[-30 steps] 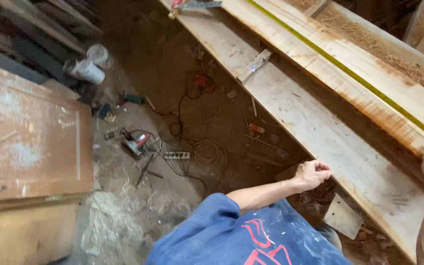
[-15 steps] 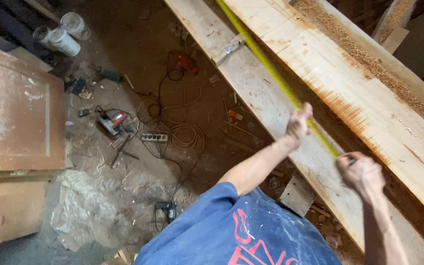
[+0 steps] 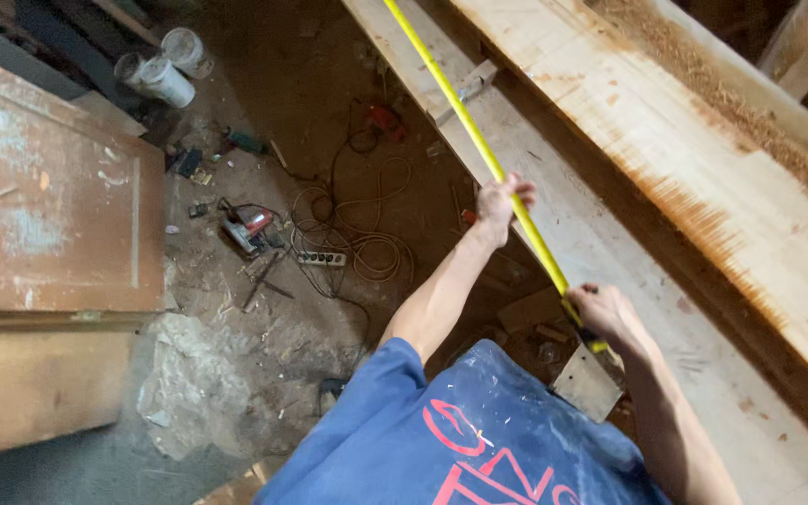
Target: The person measures a long wooden plank with a tape measure and marks it with a pencil. They also use a try square to draw a straight line across the plank.
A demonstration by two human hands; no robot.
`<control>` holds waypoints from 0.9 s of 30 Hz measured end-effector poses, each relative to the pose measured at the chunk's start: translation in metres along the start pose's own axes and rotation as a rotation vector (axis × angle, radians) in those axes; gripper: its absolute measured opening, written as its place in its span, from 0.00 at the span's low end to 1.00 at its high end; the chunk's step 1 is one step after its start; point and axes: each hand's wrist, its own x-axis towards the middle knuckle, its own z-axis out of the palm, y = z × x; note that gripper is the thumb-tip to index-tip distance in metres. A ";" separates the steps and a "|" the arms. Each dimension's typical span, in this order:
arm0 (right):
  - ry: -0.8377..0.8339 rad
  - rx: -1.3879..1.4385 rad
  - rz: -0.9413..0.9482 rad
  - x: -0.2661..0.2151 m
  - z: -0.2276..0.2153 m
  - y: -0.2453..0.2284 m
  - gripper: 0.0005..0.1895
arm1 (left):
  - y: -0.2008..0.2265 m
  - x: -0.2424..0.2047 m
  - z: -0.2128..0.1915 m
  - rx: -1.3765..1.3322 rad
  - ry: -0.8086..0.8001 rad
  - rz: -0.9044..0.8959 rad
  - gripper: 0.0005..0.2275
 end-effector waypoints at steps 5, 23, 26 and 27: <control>0.042 -0.211 -0.049 0.038 0.007 -0.007 0.21 | 0.007 -0.015 0.000 0.169 -0.039 0.092 0.14; 0.113 0.164 0.093 0.037 -0.033 0.001 0.23 | -0.017 0.042 0.002 0.212 -0.044 -0.228 0.11; 0.060 0.153 0.105 0.040 -0.031 -0.002 0.22 | -0.014 0.050 0.004 0.273 -0.007 -0.242 0.12; 0.048 0.138 0.115 0.040 -0.031 -0.003 0.21 | -0.013 0.049 0.004 0.250 -0.001 -0.234 0.12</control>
